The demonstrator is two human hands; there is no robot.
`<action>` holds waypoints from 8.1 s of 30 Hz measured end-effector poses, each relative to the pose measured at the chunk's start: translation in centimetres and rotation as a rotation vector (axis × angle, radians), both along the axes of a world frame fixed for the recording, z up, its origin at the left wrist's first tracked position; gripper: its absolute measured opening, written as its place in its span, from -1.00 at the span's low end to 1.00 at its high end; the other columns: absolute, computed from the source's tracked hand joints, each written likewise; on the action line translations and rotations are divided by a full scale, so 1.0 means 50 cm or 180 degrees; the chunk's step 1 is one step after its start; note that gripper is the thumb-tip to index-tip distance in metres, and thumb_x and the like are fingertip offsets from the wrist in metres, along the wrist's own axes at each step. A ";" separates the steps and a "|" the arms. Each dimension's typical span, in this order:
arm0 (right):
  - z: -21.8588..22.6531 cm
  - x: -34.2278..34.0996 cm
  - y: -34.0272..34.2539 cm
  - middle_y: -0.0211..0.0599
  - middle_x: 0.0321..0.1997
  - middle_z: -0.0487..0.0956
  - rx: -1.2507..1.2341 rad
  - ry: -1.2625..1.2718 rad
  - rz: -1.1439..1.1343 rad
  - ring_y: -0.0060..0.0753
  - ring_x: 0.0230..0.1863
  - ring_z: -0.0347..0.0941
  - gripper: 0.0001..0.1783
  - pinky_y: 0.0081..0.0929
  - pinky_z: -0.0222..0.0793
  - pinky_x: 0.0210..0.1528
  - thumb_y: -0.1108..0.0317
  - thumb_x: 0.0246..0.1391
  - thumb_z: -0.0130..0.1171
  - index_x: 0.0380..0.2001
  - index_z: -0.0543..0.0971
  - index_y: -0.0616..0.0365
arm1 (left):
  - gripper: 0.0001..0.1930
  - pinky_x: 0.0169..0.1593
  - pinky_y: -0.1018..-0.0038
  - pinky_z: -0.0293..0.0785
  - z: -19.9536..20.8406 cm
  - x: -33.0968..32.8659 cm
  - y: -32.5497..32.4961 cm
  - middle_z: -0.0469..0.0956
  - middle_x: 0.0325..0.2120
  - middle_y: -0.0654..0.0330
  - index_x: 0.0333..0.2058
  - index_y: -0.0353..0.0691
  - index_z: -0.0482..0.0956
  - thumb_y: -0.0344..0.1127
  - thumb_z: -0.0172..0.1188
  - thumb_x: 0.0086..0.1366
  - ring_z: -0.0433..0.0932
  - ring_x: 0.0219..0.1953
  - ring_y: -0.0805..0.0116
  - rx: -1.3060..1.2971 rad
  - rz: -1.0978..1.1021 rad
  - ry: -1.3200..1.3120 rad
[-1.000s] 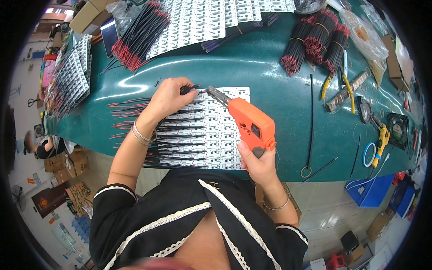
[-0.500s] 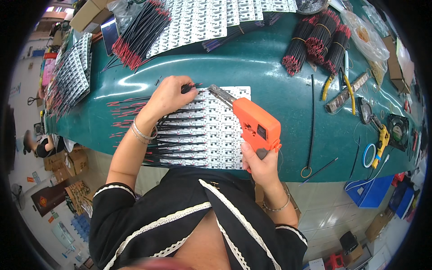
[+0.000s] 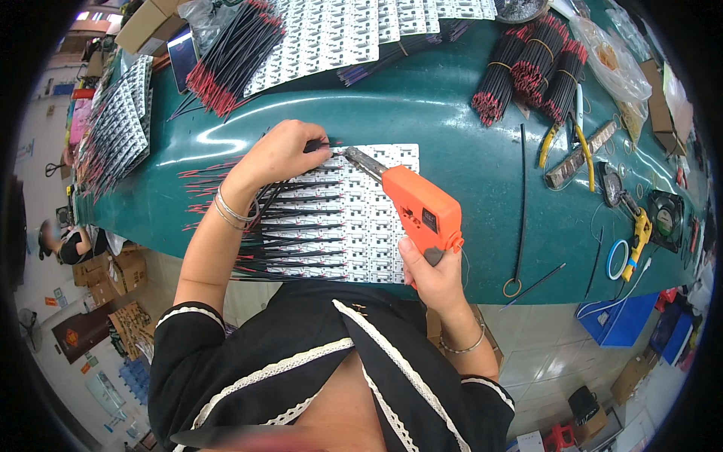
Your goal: The person attaches wires to LED circuit boards using a soldering gun.
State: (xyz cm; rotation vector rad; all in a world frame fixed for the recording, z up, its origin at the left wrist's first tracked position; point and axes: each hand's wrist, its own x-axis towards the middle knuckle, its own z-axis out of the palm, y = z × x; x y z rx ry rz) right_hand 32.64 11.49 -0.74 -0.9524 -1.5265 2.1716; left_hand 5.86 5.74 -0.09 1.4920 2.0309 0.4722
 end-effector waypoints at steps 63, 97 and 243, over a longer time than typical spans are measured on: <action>0.000 0.230 -0.136 -0.37 -0.70 0.32 -0.0006 0.0822 -0.1048 -0.59 -0.76 0.23 -0.67 -0.62 0.24 -0.69 0.33 0.03 0.04 -0.21 0.32 0.36 | -0.86 -0.38 0.35 0.34 0.081 0.223 -0.138 0.44 -0.55 0.00 -0.43 -0.37 0.46 -0.45 0.13 -0.01 0.44 -0.45 0.05 0.0534 -0.0466 -0.0057; -0.064 0.316 -0.204 -0.47 -0.55 0.43 0.0203 0.0275 -0.0197 -0.70 -0.59 0.30 -0.68 -0.69 0.23 -0.53 0.41 -0.01 0.11 -0.17 0.37 0.28 | -0.86 -0.36 0.48 0.40 -0.027 0.302 -0.209 0.53 -0.57 0.08 -0.52 -0.32 0.54 -0.44 0.19 -0.17 0.52 -0.49 0.24 0.0440 0.0620 0.0056; -0.058 0.309 -0.186 -0.36 -0.68 0.35 -0.0506 0.0709 -0.0527 -0.60 -0.74 0.25 -0.75 -0.64 0.23 -0.69 0.42 0.02 0.03 -0.25 0.32 0.32 | -0.81 -0.39 0.49 0.40 -0.035 0.306 -0.206 0.53 -0.57 0.13 -0.50 -0.29 0.50 -0.33 0.22 -0.12 0.51 -0.53 0.28 0.0336 0.0606 0.0335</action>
